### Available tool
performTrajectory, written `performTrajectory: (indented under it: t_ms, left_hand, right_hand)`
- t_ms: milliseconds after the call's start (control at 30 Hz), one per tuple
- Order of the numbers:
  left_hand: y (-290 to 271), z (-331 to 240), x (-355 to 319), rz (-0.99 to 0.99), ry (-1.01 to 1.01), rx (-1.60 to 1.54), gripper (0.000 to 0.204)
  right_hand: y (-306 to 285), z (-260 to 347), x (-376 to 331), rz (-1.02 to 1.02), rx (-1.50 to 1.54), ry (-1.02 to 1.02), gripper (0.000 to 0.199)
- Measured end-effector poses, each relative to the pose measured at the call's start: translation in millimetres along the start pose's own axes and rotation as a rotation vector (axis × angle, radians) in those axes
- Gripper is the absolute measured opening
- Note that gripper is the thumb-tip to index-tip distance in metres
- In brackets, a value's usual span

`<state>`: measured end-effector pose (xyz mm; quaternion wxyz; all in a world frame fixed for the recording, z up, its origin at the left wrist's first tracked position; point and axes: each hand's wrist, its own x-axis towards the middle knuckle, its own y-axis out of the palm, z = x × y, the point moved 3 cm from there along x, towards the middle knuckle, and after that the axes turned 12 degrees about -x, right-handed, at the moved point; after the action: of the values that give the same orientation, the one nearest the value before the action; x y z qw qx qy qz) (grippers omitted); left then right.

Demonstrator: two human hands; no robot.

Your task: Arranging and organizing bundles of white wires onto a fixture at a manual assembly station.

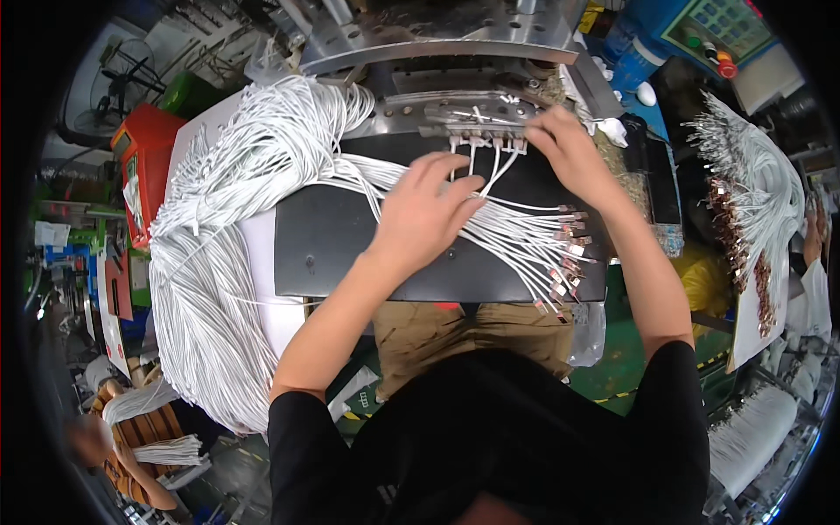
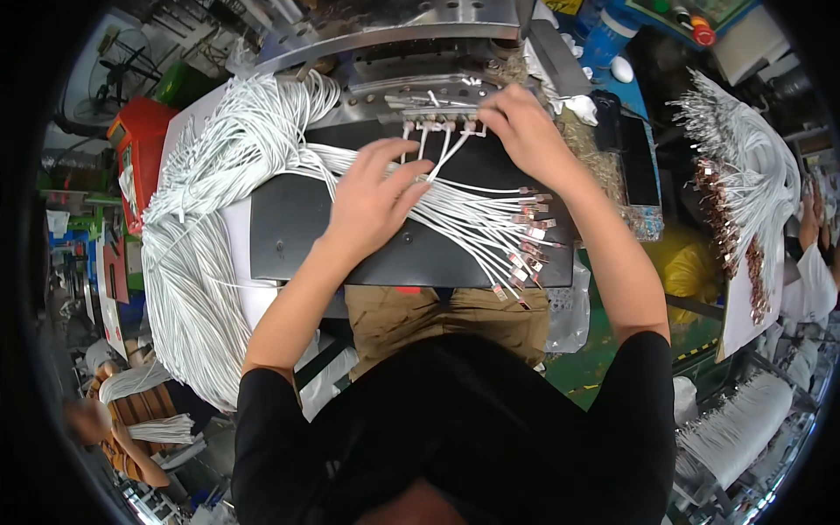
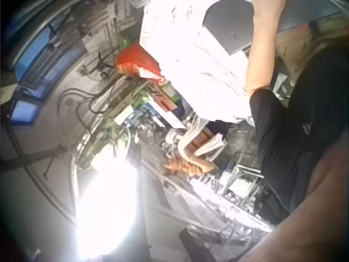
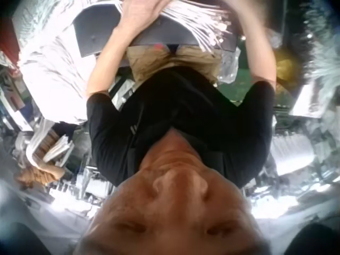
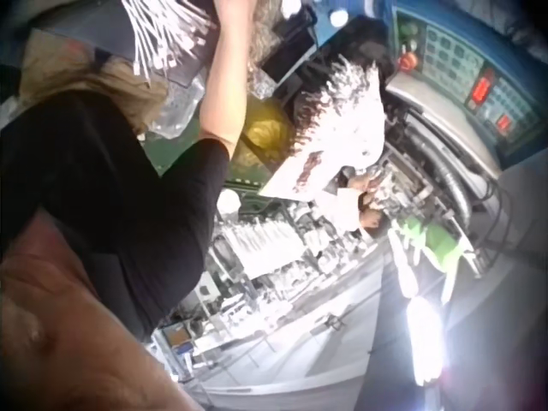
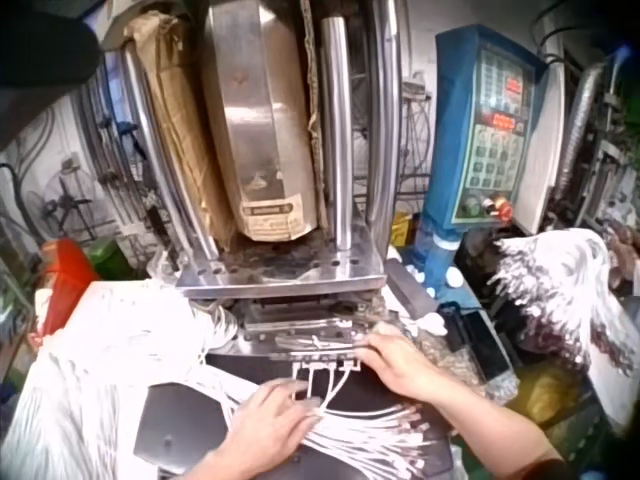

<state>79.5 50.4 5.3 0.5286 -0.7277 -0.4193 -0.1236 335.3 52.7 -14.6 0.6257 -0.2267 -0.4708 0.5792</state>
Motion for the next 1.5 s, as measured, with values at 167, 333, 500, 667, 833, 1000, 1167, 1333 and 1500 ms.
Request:
performTrajectory:
  t_ms: [167, 333, 500, 667, 833, 1000, 1167, 1333, 1500]
  left_hand:
    - [21, 24, 8, 0.179, -0.215, 0.106, 0.019]
    - [32, 63, 58, 0.157, -0.277, 0.150, 0.031]
    - [27, 97, 95, 0.188, -0.462, 0.151, 0.038]
    - [30, 110, 87, 0.311, -0.632, 0.001, 0.039]
    - [31, 100, 98, 0.122, -0.599, -0.021, 0.032]
    - [33, 153, 65, -0.174, -0.141, 0.345, 0.040]
    - [51, 148, 71, -0.056, -0.231, 0.625, 0.048]
    - [48, 155, 72, -0.068, -0.229, 0.531, 0.050]
    - [57, 153, 72, -0.116, -0.292, 0.599, 0.050]
  right_hand:
    - [45, -17, 79, -0.162, -0.048, -0.075, 0.035]
    - [73, -85, 172, -0.350, -0.100, -0.010, 0.024]
    - [58, -59, 196, -0.394, -0.384, 0.157, 0.021]
    - [32, -17, 173, -0.432, -0.385, 0.119, 0.024]
    - [48, -55, 156, -0.484, 0.394, -0.444, 0.026]
    - [59, -1, 117, -0.170, -0.420, -0.319, 0.045]
    - [55, 1, 114, -0.153, -0.554, -0.369, 0.047]
    - [54, -1, 111, -0.167, -0.609, -0.360, 0.048]
    - [56, 11, 110, -0.208, -0.595, -0.373, 0.045]
